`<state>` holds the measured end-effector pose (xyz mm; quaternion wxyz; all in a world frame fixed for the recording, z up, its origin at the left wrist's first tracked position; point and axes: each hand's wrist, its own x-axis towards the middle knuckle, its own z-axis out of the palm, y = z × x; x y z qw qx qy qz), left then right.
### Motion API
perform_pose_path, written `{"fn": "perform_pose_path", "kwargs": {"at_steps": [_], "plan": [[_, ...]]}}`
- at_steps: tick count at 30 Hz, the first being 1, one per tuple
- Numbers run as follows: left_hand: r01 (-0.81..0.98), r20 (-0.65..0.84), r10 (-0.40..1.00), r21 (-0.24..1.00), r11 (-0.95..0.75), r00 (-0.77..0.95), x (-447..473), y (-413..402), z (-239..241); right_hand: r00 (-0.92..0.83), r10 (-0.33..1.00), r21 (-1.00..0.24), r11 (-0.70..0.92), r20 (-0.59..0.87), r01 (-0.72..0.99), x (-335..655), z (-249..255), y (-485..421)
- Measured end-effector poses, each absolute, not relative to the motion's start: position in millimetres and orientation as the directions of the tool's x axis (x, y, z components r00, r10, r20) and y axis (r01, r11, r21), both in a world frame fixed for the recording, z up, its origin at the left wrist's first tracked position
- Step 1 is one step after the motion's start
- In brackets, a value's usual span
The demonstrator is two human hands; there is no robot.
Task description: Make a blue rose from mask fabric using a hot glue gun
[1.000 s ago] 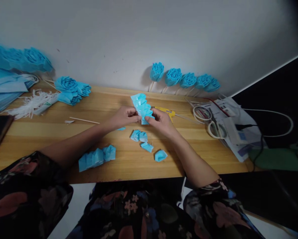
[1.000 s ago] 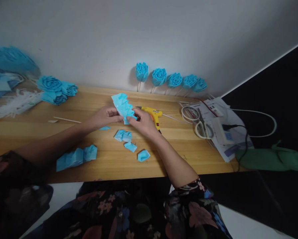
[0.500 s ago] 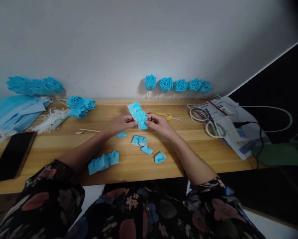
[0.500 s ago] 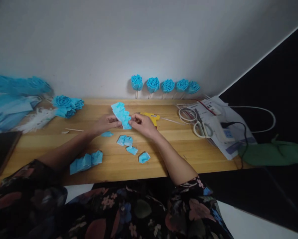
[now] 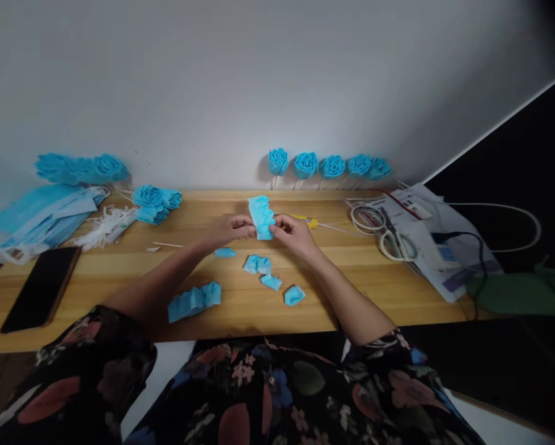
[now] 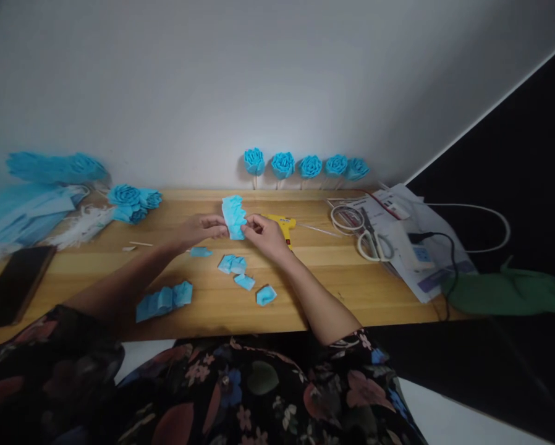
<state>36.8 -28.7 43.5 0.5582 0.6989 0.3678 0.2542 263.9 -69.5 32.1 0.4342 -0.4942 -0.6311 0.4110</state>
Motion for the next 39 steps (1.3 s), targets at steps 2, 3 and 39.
{"fn": "perform_pose_path", "kwargs": {"at_steps": [2, 3, 39], "plan": [[0.206, -0.059, 0.828, 0.976, -0.069, 0.558, 39, -32, 38, -0.143, 0.98, -0.947, 0.171, 0.135, 0.274, 264, 32, -71], [0.195, -0.057, 0.836, 0.979, -0.06, 0.546, 39, -34, 35, -0.156, 0.979, -0.946, 0.17, 0.131, 0.275, 264, 32, -72], [0.587, 0.046, 0.892, 0.737, -0.335, 0.45, -53, -95, 100, -0.167, 0.977, -0.949, 0.175, 0.135, 0.261, 268, 27, -72]]}}
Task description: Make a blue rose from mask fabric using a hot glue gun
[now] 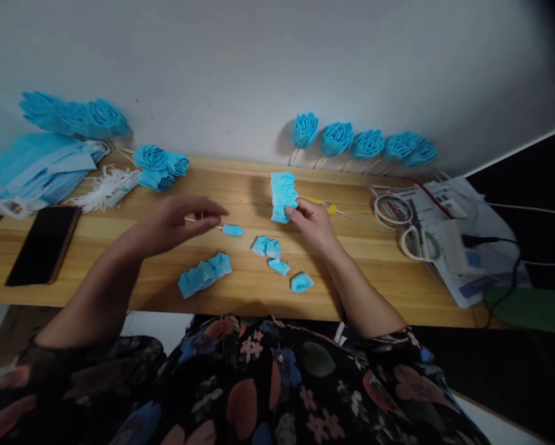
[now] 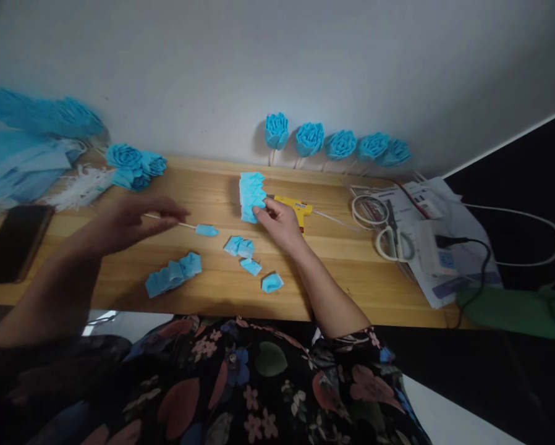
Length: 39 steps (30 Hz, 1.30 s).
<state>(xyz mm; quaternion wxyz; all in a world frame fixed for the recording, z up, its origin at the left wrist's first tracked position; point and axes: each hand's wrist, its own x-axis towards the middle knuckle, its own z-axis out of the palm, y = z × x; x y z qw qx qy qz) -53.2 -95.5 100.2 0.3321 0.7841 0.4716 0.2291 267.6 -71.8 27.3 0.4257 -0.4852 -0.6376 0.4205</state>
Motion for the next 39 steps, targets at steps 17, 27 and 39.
{"fn": "perform_pose_path", "kwargs": {"at_steps": [17, 27, 39], "plan": [[0.562, 0.108, 0.869, 0.723, -0.402, 0.482, -35, -168, 24, -0.131, 0.985, -0.963, 0.137, 0.108, 0.232, 268, 25, -70], [0.383, 0.124, 0.879, 0.866, -0.323, 0.46, 34, -62, 56, -0.19, 0.975, -0.969, 0.151, 0.113, 0.197, 267, 33, -74], [0.024, -0.041, 0.938, 0.999, 0.035, 0.344, 61, -60, 24, -0.211, 0.972, -0.963, 0.154, 0.107, 0.219, 268, 33, -73]]}}
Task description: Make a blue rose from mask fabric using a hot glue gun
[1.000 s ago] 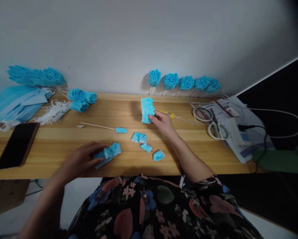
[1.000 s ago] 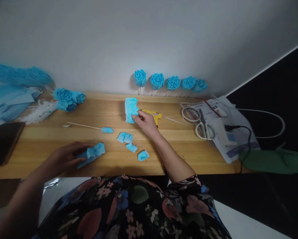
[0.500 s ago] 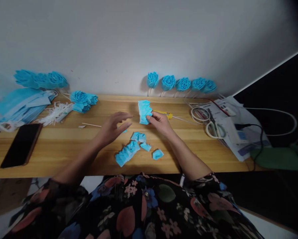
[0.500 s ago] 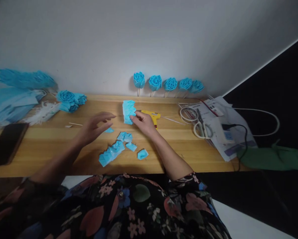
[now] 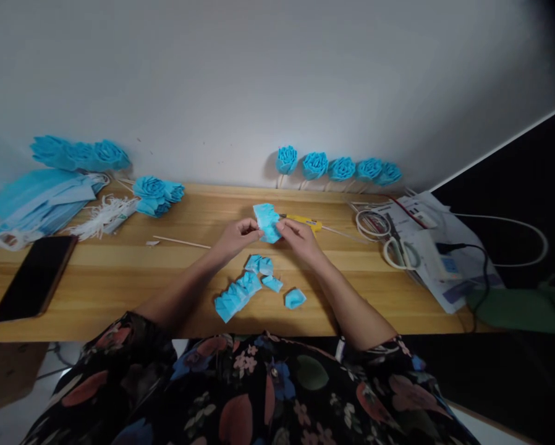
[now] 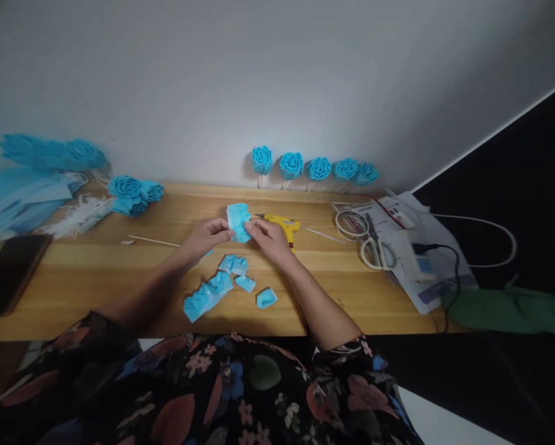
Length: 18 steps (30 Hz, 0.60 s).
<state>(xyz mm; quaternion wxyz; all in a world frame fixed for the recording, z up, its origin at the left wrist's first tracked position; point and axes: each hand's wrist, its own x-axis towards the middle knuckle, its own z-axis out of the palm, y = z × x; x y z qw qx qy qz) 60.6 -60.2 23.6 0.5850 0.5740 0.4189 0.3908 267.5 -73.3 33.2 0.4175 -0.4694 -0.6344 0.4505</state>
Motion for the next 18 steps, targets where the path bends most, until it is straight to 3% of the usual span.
{"fn": "perform_pose_path", "kwargs": {"at_steps": [18], "plan": [[0.034, 0.011, 0.926, 0.999, -0.026, 0.377, 59, -66, 25, -0.188, 0.977, -0.94, 0.155, 0.1, 0.303, 265, 25, -76]]}}
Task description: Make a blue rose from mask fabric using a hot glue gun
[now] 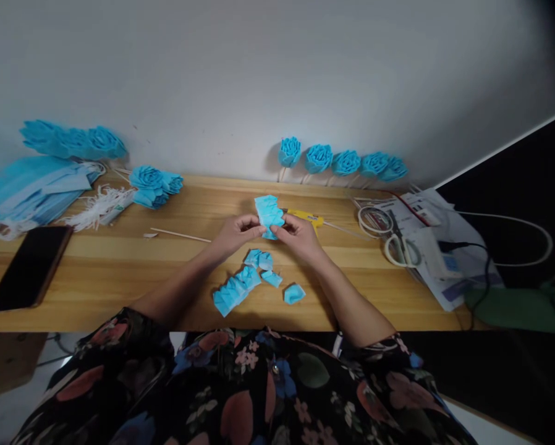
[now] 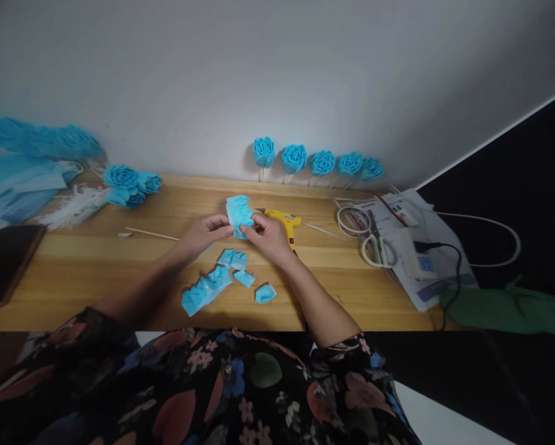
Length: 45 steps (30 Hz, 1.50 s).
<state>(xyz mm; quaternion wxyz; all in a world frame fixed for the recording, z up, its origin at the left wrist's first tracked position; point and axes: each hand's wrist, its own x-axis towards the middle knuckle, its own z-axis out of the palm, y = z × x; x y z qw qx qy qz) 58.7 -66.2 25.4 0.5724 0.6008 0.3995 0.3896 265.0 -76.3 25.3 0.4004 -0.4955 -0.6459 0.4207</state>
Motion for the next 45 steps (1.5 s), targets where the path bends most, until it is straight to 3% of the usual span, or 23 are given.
{"fn": "perform_pose_path", "kwargs": {"at_steps": [14, 29, 45], "plan": [[0.016, -0.03, 0.953, 1.0, 0.027, 0.301, 59, -64, 19, -0.212, 0.973, -0.973, 0.131, 0.09, 0.19, 269, 35, -74], [0.102, 0.069, 0.929, 0.988, -0.114, 0.362, 60, -70, 26, -0.202, 0.978, -0.973, 0.098, 0.056, 0.207, 268, 30, -73], [-0.009, -0.001, 0.949, 1.0, 0.004, 0.316, 63, -72, 24, -0.255, 0.965, -0.978, 0.111, 0.065, 0.174, 268, 29, -76]]}}
